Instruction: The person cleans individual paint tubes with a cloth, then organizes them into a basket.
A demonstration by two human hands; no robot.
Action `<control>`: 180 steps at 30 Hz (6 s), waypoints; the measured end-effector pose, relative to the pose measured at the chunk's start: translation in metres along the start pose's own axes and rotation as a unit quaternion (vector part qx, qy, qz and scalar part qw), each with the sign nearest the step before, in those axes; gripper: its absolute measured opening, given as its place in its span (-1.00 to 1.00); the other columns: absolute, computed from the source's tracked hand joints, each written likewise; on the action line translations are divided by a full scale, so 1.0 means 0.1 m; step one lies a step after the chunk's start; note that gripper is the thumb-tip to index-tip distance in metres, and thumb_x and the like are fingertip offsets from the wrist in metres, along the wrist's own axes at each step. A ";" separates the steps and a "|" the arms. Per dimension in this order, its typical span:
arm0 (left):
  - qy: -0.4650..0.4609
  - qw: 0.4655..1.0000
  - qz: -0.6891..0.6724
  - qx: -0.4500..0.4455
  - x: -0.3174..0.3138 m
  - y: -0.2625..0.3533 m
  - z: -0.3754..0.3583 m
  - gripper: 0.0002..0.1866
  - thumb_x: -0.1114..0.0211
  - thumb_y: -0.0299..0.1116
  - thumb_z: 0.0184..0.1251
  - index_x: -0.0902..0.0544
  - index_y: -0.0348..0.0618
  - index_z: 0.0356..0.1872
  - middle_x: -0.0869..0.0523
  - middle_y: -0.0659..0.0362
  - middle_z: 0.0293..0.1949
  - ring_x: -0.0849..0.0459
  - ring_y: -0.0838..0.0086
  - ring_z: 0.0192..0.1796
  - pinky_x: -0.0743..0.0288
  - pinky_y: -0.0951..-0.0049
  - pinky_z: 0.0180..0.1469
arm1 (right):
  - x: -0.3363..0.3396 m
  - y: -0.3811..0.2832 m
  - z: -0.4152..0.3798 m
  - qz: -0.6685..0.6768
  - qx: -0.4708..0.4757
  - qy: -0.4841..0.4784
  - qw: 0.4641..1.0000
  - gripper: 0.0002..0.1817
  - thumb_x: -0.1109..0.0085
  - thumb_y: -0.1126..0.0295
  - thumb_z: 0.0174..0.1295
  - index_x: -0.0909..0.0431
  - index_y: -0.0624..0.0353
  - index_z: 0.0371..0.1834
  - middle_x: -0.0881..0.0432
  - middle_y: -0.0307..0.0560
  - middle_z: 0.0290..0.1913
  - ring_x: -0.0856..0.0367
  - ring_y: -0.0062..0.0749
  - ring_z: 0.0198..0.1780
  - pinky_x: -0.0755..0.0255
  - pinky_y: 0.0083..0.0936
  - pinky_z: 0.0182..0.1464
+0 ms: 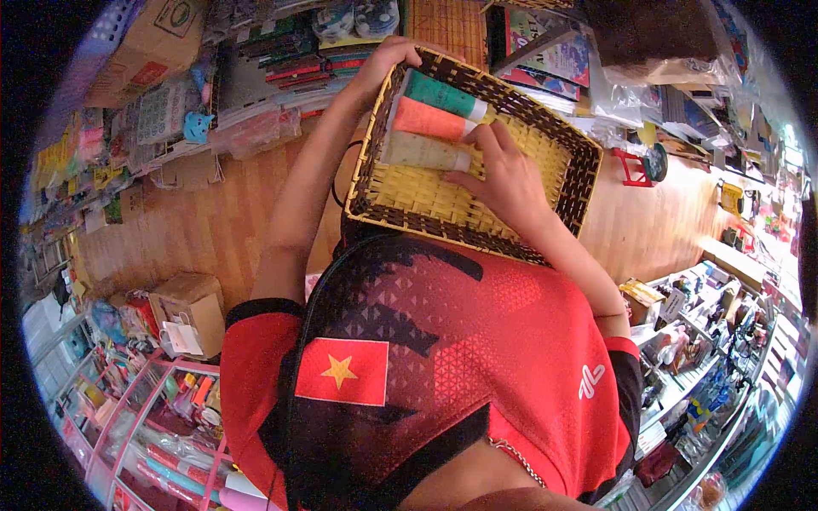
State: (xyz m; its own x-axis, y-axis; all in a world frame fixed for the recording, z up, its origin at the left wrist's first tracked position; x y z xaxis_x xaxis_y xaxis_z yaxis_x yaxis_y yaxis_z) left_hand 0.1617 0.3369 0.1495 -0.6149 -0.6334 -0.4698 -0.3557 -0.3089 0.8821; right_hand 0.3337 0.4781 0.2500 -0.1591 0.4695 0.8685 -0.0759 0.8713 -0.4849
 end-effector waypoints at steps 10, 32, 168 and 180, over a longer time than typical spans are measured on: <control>-0.006 0.998 0.062 -0.017 0.23 -0.18 0.11 -0.78 -0.14 -0.33 0.01 -0.53 -0.33 -0.43 -0.40 0.17 -0.22 -0.42 0.41 -0.09 -0.19 0.46 0.09 | -0.03 0.10 0.05 -0.056 0.061 0.091 0.992 -0.47 -0.35 0.15 -0.11 -0.35 0.07 -0.10 -0.45 -0.06 -0.28 -0.52 -0.07 -0.24 -0.41 -0.25 -0.22; 0.015 0.997 0.060 -0.039 0.10 -0.04 0.09 -0.69 -0.01 -0.36 -0.04 -0.57 -0.46 -0.45 -0.61 0.14 -0.44 -0.49 0.47 -0.33 -0.30 0.55 -0.04 | -0.14 0.11 0.06 0.039 0.096 0.039 0.994 -0.55 -0.39 0.12 -0.09 -0.41 0.23 -0.36 -0.55 0.02 -0.44 -0.58 -0.20 -0.45 -0.47 -0.36 -0.39; 0.017 0.999 -0.034 0.009 0.04 0.04 -0.16 -0.57 0.02 -0.40 -0.07 -0.57 -0.48 -0.18 -0.65 0.02 -0.17 -0.59 0.40 -0.16 -0.40 0.49 0.04 | -0.31 -0.31 0.12 -0.120 0.282 0.032 0.951 -0.62 -0.29 0.16 -0.14 -0.44 0.12 -0.32 -0.44 -0.16 -0.31 -0.55 -0.31 -0.25 -0.48 -0.40 -0.26; 0.079 0.996 -0.015 0.040 0.03 0.05 -0.20 -0.59 0.01 -0.38 -0.03 -0.57 -0.42 -0.16 -0.65 0.08 -0.19 -0.58 0.42 -0.20 -0.41 0.46 -0.02 | -0.18 -0.28 0.09 -0.107 0.283 0.071 0.950 -0.46 -0.32 0.07 -0.22 -0.48 -0.02 -0.11 -0.46 -0.19 -0.28 -0.54 -0.29 -0.24 -0.45 -0.40 -0.22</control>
State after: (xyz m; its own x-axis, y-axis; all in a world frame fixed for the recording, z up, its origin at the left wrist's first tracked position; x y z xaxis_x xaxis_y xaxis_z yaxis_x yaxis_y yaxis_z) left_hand 0.1722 0.3196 0.1528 -0.4873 -0.7300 -0.4791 -0.4305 -0.2765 0.8592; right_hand 0.3295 0.4436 0.2472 0.0520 0.3401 0.9390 -0.6159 0.7511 -0.2379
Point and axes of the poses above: each hand's wrist, its own z-axis towards the middle knuckle, its own x-axis out of the back of the hand, y = z × x, the point moved 2 cm from there along z, towards the middle knuckle
